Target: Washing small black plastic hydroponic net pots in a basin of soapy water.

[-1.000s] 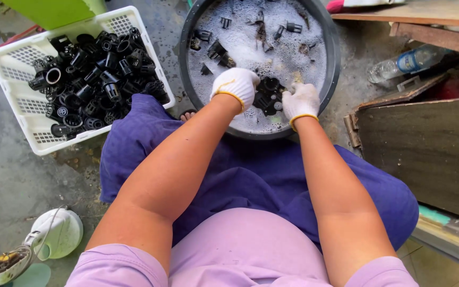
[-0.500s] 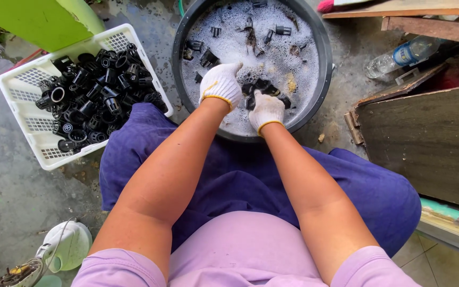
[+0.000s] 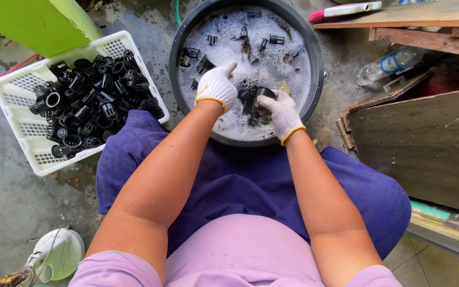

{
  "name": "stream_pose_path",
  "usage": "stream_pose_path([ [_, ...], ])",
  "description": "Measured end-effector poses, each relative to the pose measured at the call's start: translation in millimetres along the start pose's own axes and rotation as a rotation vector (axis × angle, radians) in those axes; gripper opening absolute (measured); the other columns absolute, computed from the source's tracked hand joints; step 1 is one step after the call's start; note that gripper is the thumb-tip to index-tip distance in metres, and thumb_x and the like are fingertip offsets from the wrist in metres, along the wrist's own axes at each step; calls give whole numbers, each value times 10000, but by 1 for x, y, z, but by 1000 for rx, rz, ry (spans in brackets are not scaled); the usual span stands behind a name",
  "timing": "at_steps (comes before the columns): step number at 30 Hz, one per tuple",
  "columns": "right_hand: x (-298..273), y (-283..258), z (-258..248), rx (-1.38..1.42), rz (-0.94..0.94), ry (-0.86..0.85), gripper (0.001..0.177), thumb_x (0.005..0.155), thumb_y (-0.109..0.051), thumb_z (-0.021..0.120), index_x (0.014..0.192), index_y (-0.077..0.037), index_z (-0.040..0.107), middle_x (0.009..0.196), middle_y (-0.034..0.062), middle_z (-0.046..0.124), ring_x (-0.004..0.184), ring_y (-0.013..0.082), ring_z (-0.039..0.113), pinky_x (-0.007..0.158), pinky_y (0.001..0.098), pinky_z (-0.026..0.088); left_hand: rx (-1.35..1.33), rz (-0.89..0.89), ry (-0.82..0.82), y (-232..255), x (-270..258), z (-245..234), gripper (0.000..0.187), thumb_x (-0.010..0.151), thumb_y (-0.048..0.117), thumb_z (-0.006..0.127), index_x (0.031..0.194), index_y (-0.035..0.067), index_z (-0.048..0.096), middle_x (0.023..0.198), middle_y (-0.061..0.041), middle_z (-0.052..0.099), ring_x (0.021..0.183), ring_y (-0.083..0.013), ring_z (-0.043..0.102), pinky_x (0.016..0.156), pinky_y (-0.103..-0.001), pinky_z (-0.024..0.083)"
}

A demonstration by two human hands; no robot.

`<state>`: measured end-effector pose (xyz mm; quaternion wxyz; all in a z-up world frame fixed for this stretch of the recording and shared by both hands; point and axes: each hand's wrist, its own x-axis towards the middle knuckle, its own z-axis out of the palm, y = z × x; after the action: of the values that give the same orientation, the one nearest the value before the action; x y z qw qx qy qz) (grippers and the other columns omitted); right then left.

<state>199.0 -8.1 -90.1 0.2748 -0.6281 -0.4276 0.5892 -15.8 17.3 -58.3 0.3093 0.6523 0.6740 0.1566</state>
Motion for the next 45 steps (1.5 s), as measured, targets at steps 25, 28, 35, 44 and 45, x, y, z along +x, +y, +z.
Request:
stream_pose_path([
  [25, -1, -11, 20, 604, -126, -134, 400, 1051, -309, 573, 1275, 13, 651, 1167, 107, 711, 981, 172, 692, 848, 336, 572, -1023, 8, -308, 23, -22, -6, 448, 861, 156, 754, 1270, -15, 688, 1101, -76, 776, 921, -109, 711, 837, -253, 568],
  [28, -4, -11, 22, 628, -183, -173, 405, 1031, -311, 561, 1254, 15, 650, 1159, 117, 721, 993, 192, 713, 847, 344, 596, -972, -99, -328, 23, -25, -7, 425, 922, 254, 697, 1260, -4, 705, 1053, -69, 761, 852, -113, 681, 776, -269, 558],
  [35, 0, -7, 18, 600, -113, -73, 368, 1051, -298, 588, 1254, 0, 664, 1125, 94, 719, 949, 165, 700, 811, 300, 576, -978, -57, -359, 28, -28, -13, 450, 928, 323, 705, 1259, 17, 722, 991, -40, 749, 799, -76, 650, 719, -254, 547],
  [44, -1, -8, 18, 639, -120, -115, 358, 1026, -275, 579, 1257, -18, 672, 1115, 89, 721, 934, 165, 697, 798, 301, 584, -979, -81, -325, 27, -27, -8, 421, 939, 290, 704, 1230, -13, 731, 956, -25, 740, 767, -73, 637, 704, -235, 537],
  [45, 0, -10, 17, 667, -125, -124, 348, 1024, -263, 586, 1247, -13, 676, 1076, 111, 723, 909, 194, 704, 802, 316, 593, -985, -149, -342, 27, -26, -6, 413, 954, 293, 696, 1226, -14, 742, 907, -34, 728, 708, -84, 609, 656, -244, 521],
])
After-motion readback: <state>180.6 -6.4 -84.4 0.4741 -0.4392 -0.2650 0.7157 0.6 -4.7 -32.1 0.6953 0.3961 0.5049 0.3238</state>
